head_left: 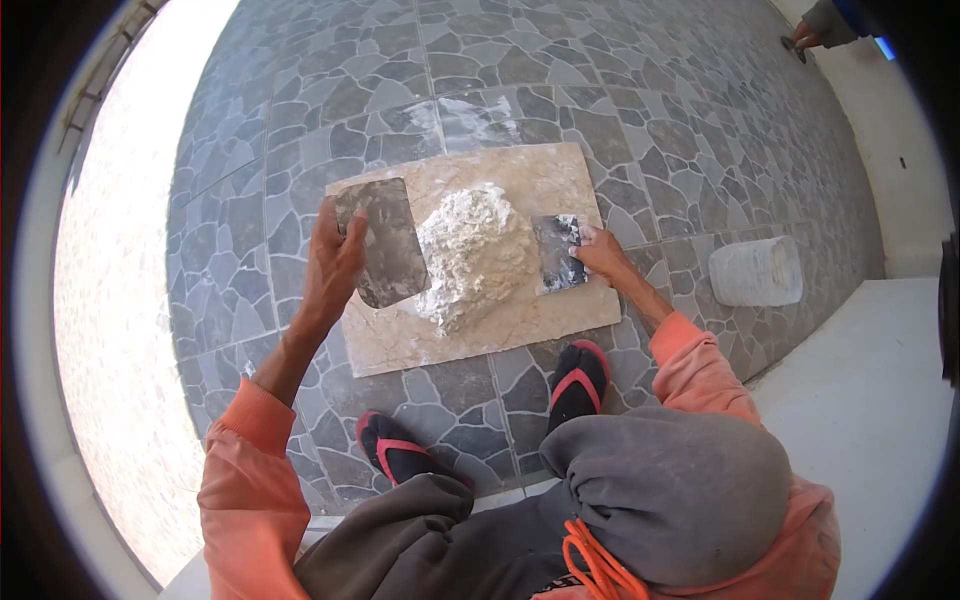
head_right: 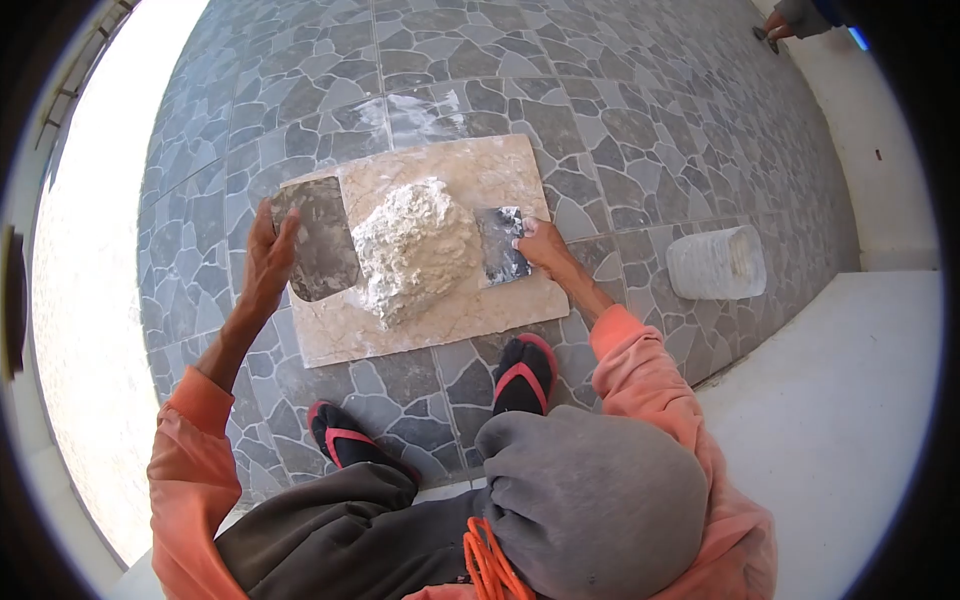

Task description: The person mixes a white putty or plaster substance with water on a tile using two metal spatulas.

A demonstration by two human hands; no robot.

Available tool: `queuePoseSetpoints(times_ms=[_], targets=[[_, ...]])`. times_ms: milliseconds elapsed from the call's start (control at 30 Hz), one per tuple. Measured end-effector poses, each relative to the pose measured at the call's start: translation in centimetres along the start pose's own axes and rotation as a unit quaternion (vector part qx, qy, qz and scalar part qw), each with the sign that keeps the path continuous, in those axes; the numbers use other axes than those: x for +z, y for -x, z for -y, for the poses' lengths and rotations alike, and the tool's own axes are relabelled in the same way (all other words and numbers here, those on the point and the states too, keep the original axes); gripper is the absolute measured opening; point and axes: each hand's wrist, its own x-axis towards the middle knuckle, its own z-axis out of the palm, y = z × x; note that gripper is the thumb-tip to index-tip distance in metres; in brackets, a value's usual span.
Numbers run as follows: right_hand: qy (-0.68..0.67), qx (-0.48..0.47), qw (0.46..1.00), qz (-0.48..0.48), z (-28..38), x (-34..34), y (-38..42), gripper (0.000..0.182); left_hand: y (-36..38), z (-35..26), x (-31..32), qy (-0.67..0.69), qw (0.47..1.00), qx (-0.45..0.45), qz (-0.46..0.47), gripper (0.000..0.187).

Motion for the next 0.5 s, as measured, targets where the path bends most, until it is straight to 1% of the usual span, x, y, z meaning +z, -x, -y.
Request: queuePoseSetpoints(times_ms=[33,133,167,267,367,467,500], targets=[[-0.026,0.027,0.999,0.014,-0.2,1.0,0.7,0.03,-0.1,0.0,0.1,0.021,1.0,-0.009,0.007,0.031],[-0.14,0.02,0.99,0.008,-1.2,2.7,2.0,0.036,-0.3,0.6,0.5,0.071,0.997,-0.01,0.005,0.03],[-0.14,0.025,0.99,0.019,-1.5,2.7,2.2,0.033,-0.4,0.8,0.7,0.085,0.996,-0.005,0.0,0.029],[-0.15,0.02,0.988,0.007,-1.6,3.0,2.8,0.031,-0.1,-1.0,0.4,0.01,1.0,0.018,0.02,0.031],[-0.147,0.011,0.989,-0.013,-0.9,3.3,3.1,0.03,-0.5,-0.4,0.9,-0.049,0.998,0.033,0.004,0.032],[-0.168,-0.008,0.985,-0.029,1.2,3.9,4.4,0.029,0.1,-2.0,2.1,-0.081,0.996,0.04,0.003,0.032],[-0.143,-0.033,0.989,-0.022,2.3,4.0,4.8,0.028,0.4,-2.5,2.7,-0.088,0.995,0.041,0.003,0.031]])
